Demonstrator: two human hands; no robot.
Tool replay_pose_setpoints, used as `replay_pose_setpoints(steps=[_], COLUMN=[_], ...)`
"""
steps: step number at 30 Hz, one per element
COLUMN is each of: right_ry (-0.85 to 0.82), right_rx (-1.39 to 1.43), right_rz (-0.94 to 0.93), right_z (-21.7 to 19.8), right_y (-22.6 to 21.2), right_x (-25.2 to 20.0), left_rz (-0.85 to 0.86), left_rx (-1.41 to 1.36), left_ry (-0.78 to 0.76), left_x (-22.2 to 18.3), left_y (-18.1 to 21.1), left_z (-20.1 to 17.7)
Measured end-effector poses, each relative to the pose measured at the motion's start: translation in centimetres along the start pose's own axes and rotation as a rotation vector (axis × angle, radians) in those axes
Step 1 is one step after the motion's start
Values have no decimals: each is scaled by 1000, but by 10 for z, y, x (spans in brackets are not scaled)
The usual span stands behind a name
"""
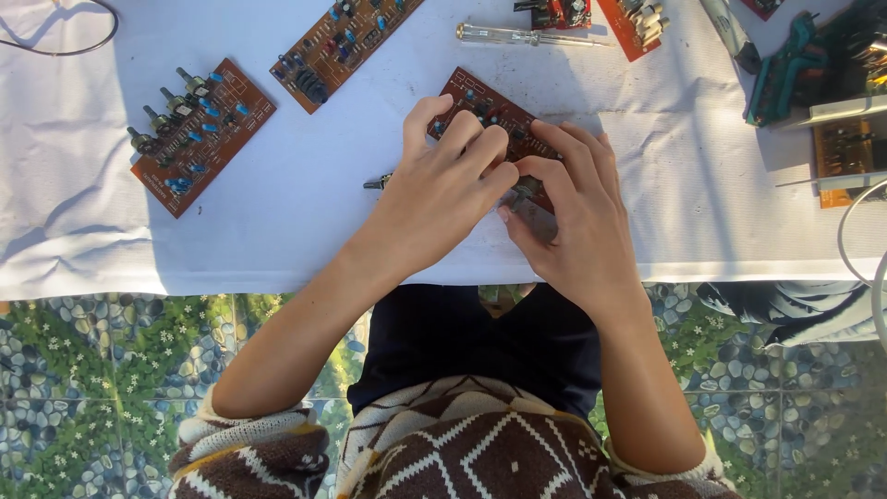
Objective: The person is adjusting and assembling components on multiple printed circuit boards, including placing potentiometers and using a screwdriver for fine adjustments.
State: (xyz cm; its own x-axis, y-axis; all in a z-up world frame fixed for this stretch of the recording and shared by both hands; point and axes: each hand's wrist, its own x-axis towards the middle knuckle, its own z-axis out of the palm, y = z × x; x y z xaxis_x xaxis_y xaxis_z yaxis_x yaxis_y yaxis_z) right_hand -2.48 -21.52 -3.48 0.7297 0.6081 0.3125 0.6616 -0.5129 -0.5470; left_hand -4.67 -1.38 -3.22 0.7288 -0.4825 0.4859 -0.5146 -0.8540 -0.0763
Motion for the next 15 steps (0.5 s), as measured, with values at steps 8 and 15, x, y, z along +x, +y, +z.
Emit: replay_pose_setpoints(steps=[8,15], right_ry=[-8,-24], right_rx=[-17,-41], right_rz=[-34,-25], right_z=[0,-2], right_y=[3,1], right_x=[-1,-1], left_rz=[114,244], left_rx=[102,197], left_ry=[-66,-128], left_x=[5,17], left_y=[-7,-18], left_z=[-5,-11])
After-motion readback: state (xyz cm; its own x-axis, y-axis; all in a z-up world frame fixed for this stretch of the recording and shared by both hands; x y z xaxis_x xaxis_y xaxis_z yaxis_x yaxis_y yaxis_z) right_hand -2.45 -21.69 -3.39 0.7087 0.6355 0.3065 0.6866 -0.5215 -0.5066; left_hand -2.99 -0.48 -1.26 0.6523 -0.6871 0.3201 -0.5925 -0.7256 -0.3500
